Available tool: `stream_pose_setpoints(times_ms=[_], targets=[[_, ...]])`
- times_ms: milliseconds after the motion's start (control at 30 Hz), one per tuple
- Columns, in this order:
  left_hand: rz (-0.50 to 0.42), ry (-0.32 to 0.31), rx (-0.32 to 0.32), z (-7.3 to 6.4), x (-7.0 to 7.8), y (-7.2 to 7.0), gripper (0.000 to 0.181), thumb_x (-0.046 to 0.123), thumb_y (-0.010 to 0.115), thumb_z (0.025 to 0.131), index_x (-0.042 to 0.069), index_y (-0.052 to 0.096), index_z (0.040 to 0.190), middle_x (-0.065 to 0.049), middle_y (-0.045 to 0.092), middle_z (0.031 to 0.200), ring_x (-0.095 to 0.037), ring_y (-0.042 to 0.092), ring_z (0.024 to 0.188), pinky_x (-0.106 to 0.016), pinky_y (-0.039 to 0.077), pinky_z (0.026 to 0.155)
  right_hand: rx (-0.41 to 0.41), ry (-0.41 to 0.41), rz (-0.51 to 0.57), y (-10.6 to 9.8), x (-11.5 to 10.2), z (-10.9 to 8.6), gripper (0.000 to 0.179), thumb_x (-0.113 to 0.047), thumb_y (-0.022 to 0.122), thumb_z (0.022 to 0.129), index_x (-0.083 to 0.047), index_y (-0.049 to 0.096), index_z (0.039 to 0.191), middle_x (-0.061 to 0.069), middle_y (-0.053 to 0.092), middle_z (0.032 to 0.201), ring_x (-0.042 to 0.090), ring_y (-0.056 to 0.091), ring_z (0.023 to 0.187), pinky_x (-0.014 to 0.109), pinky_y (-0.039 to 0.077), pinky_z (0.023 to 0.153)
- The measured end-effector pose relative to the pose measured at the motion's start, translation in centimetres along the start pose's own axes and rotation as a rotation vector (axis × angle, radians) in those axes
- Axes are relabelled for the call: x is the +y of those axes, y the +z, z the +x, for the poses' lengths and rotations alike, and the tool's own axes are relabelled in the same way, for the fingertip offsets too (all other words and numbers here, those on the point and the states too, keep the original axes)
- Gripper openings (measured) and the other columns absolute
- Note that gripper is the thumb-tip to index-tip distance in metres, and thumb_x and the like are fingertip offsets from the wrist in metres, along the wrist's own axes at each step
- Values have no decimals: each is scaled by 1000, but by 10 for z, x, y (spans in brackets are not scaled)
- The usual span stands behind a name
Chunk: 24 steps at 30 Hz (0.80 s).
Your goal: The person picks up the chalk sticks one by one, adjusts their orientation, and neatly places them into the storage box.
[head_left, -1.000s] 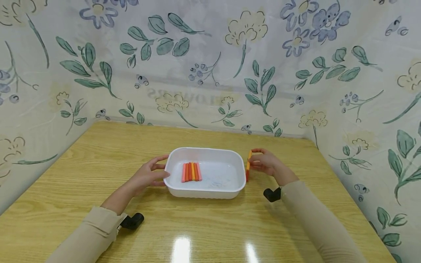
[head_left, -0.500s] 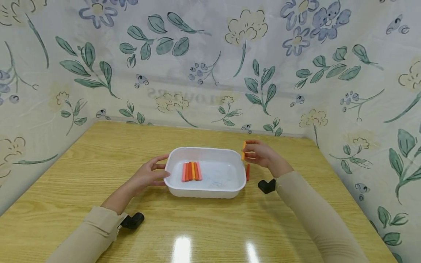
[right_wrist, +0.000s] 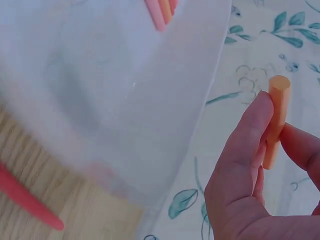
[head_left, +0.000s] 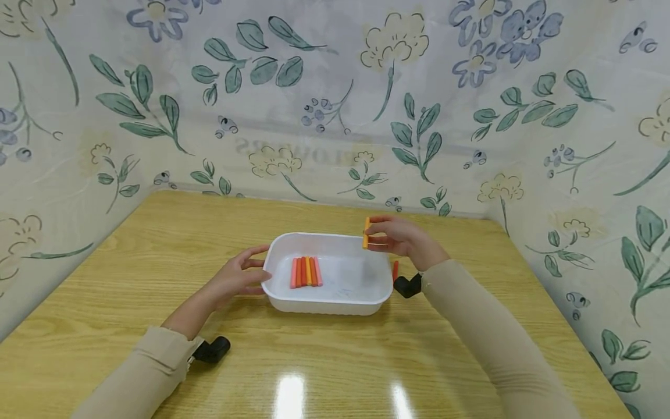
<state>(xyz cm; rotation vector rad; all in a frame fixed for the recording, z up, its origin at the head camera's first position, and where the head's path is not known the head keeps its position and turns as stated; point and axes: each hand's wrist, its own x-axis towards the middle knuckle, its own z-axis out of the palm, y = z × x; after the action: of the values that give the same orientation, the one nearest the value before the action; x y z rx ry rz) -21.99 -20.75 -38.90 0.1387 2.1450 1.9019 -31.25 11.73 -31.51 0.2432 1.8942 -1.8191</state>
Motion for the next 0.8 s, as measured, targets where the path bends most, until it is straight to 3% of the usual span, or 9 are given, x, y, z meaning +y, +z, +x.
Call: stream_pose_setpoints(times_ms=[567, 800], targets=[[-3, 8, -8, 0, 0, 1, 73, 5, 61, 86, 4, 20, 147, -32, 32, 135, -35, 54, 105, -45, 53, 79, -66, 113, 40, 39, -3, 13, 39, 3, 59, 88, -2, 50, 125, 13, 54, 108, 26, 58, 91, 34, 53, 82], [-1, 9, -2, 0, 0, 0, 73, 5, 61, 86, 4, 20, 147, -32, 31, 135, -35, 54, 104, -45, 54, 79, -131, 149, -27, 51, 1, 19, 40, 2, 60, 87, 1, 51, 127, 15, 56, 108, 26, 58, 90, 35, 54, 80]])
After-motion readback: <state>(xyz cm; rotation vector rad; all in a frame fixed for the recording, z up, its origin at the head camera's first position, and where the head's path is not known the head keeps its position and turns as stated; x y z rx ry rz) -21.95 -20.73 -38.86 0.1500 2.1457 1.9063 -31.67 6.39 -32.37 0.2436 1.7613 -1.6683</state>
